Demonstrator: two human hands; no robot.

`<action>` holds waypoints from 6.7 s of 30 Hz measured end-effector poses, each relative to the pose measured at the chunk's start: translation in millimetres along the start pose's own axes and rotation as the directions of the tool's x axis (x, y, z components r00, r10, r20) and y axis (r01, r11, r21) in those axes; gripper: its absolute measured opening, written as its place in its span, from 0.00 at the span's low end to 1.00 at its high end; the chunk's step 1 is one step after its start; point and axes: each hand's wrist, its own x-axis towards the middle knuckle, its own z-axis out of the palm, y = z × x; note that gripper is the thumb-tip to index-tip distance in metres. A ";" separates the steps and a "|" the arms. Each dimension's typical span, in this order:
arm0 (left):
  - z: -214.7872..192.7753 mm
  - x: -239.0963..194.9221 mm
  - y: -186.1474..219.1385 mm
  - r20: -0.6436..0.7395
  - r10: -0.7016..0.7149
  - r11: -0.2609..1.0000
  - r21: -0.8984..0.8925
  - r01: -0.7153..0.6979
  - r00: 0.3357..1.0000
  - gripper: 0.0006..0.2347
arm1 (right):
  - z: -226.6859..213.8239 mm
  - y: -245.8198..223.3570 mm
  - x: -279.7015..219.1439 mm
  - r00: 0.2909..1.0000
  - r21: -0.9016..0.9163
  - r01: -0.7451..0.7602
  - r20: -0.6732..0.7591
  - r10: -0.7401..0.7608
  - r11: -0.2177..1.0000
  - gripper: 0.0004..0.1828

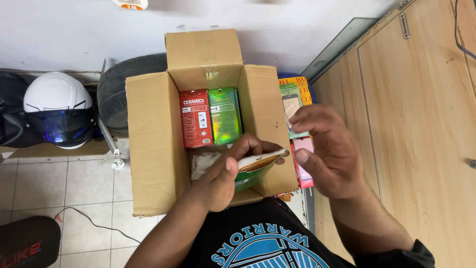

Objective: Checking and sorting mobile accessories from a cardboard box.

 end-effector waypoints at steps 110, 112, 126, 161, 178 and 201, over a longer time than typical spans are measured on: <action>-81.0 47.4 -183.2 -0.466 -0.739 -0.180 0.833 0.524 0.487 0.23 | -4.8 205.1 -99.4 0.746 0.142 -0.629 -0.165 0.645 0.764 0.04; -80.8 47.8 -183.3 -0.466 -0.765 -0.198 0.826 0.527 0.444 0.21 | -24.0 232.5 -85.2 0.642 0.052 -0.698 -0.397 0.656 0.714 0.04; -14.2 38.4 -126.1 -0.494 -0.508 0.011 0.815 0.579 0.706 0.14 | 2.5 314.1 -44.0 0.685 -0.719 -0.605 -0.251 0.684 0.342 0.46; -4.1 36.0 -77.5 -0.514 0.045 0.857 0.461 0.232 0.857 0.20 | -53.0 103.9 -69.6 0.777 0.135 -0.507 -0.357 0.519 0.852 0.22; -2.9 10.0 -26.7 -0.404 -0.180 0.763 -0.633 -0.132 0.897 0.29 | 5.7 83.3 -74.9 0.679 0.249 -0.734 0.261 0.686 0.631 0.16; 15.5 -9.7 -3.0 -0.188 0.137 0.921 0.385 -0.055 0.972 0.40 | 0.9 17.5 -28.7 0.999 0.313 0.000 -0.051 0.017 0.950 0.09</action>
